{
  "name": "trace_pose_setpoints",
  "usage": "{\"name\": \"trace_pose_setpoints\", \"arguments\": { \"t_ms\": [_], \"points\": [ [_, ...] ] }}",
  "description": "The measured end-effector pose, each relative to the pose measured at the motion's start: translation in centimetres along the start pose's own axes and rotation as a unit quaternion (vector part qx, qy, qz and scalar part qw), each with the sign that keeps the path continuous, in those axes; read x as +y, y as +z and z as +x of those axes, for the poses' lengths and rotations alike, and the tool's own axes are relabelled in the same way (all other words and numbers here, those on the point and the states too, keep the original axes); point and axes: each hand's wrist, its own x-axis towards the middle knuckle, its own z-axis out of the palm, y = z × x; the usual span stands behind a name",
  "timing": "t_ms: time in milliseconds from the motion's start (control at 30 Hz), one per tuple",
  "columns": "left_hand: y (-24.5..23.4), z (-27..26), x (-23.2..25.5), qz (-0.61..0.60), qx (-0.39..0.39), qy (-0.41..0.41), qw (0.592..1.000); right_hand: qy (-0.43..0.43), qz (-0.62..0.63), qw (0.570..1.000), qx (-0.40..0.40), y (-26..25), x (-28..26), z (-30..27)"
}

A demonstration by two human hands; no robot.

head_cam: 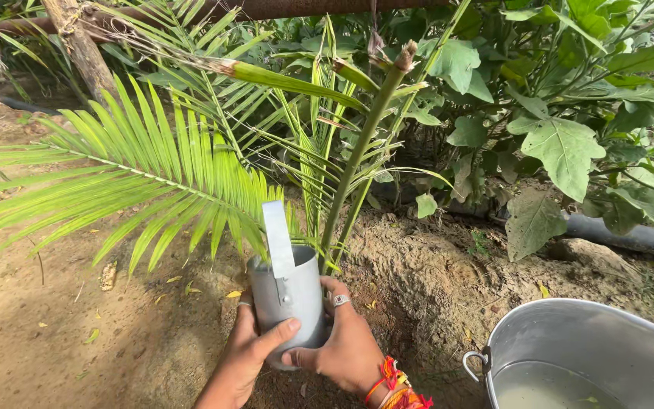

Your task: The person scoops water from a metal bucket using a metal container, pours the water around the base of a small palm plant, and dips the container back into the bucket.

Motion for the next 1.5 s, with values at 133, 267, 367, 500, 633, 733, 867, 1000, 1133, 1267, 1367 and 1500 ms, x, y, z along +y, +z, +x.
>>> {"name": "trace_pose_setpoints", "arguments": {
  "t_ms": [133, 267, 367, 500, 633, 733, 867, 1000, 1133, 1267, 1367, 1500],
  "points": [
    [0.4, -0.1, 1.5, -0.039, 0.013, 0.026, 0.999, 0.018, -0.023, 0.999, 0.023, 0.6, -1.5, 1.4],
    [-0.2, 1.0, 0.7, 0.006, -0.002, 0.05, 0.999, -0.014, 0.008, 0.997, 0.07, 1.6, -0.4, 1.3],
    [-0.5, 1.9, -0.9, 0.034, -0.004, 0.016, 0.999, 0.001, 0.028, 0.997, 0.078, 2.0, 1.1, 1.3],
    [-0.2, 2.3, -3.9, 0.058, 0.001, -0.029, 0.998, -0.014, -0.01, 0.999, 0.047, 1.8, 3.9, 1.5],
    [0.8, 1.5, -6.1, 0.029, 0.013, -0.032, 0.999, 0.009, 0.053, 0.999, 0.002, 1.7, 7.4, 1.5],
    [1.6, 1.1, -7.4, 0.0, 0.006, -0.059, 0.998, 0.028, 0.112, 0.992, -0.053, 0.5, 9.6, 1.7],
    [3.5, 1.0, -9.7, -0.03, 0.023, -0.054, 0.998, 0.015, -0.026, 0.992, -0.121, -3.2, 10.0, 2.2],
    [5.5, 1.0, -10.1, 0.001, 0.072, -0.059, 0.996, 0.033, -0.02, 0.994, -0.101, -5.8, 6.5, 1.8],
    [6.5, 0.3, -9.6, -0.022, 0.04, -0.103, 0.994, 0.063, -0.029, 0.996, 0.06, -5.1, 3.4, 1.4],
    [6.1, -0.4, -9.2, -0.066, 0.009, -0.051, 0.996, 0.026, -0.137, 0.972, 0.187, -3.8, 2.7, 1.3],
    [5.5, -0.3, -9.1, -0.046, -0.007, -0.084, 0.995, 0.005, -0.099, 0.975, 0.197, -3.1, 2.3, 1.6],
    [5.1, 0.3, -9.4, 0.002, 0.02, -0.129, 0.991, 0.013, -0.149, 0.966, 0.209, -2.0, 1.1, 2.1]
  ]
}}
